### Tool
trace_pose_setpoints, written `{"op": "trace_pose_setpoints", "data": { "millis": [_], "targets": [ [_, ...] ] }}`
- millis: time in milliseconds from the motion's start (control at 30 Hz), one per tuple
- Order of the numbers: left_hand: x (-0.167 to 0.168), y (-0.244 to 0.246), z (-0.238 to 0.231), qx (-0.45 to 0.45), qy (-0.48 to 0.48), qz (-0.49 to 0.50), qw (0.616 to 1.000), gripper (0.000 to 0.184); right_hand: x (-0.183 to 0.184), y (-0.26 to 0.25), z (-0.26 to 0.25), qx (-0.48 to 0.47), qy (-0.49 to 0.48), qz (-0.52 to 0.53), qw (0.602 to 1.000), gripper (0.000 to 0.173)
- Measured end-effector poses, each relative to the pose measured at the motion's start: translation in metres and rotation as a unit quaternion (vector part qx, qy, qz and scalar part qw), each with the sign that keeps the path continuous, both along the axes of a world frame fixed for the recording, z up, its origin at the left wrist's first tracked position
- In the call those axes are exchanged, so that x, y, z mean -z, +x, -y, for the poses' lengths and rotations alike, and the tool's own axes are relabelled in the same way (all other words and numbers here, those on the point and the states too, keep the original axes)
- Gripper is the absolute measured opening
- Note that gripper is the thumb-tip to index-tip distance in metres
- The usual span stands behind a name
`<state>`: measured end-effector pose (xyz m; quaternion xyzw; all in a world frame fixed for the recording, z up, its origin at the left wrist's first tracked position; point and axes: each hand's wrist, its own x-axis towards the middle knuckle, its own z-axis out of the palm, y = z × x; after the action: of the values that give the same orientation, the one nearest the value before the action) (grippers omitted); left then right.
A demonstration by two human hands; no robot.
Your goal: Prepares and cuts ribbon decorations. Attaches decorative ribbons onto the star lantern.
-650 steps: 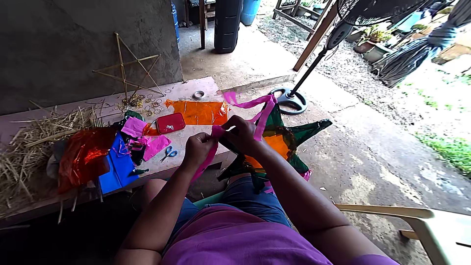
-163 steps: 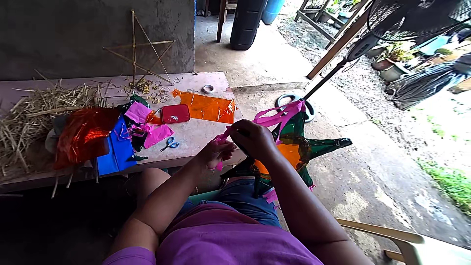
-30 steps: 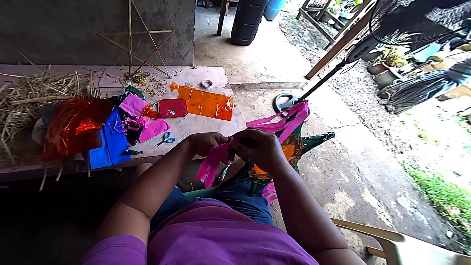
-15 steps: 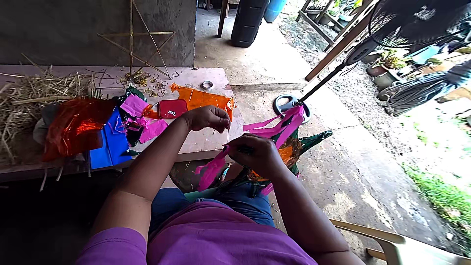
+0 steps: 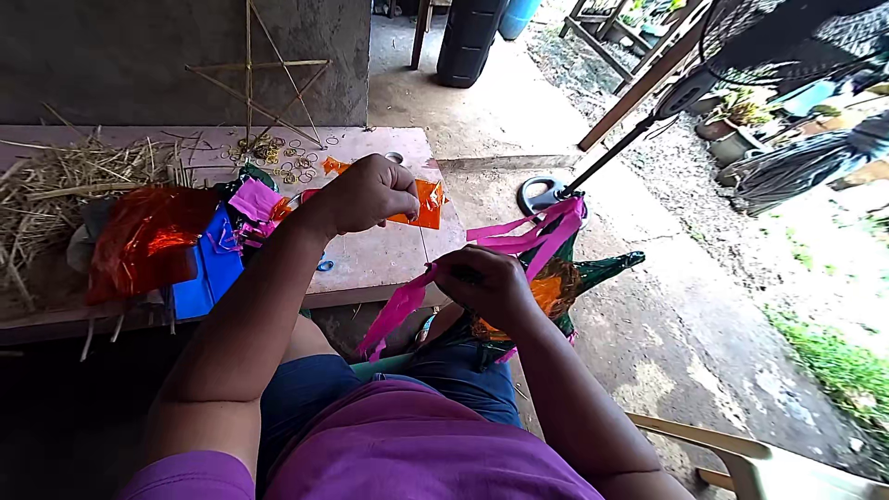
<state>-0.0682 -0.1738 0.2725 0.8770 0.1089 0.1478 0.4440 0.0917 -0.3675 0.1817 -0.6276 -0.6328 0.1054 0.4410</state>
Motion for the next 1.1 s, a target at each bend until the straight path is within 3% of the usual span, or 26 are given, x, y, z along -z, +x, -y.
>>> {"op": "trace_pose_setpoints", "data": {
  "millis": [167,467,833,1100],
  "targets": [
    [-0.003,0.005,0.004,-0.026,0.011,-0.042,0.999,0.027,0.001,-0.002,0.000,0.003,0.005,0.000,1.000,0.015],
    [-0.014,0.000,0.031,0.028,0.090,0.010,0.995,0.027,0.003,-0.002,-0.005,0.053,0.001,0.030,0.998,0.016],
    [0.021,-0.014,0.063,0.002,0.226,0.091,0.970,0.021,0.001,0.000,-0.007,0.108,-0.009,0.072,0.992,0.018],
    [0.008,-0.010,0.052,-0.038,0.143,0.077,0.986,0.021,0.002,-0.005,-0.007,0.110,0.002,0.088,0.990,0.021]
  ]
}}
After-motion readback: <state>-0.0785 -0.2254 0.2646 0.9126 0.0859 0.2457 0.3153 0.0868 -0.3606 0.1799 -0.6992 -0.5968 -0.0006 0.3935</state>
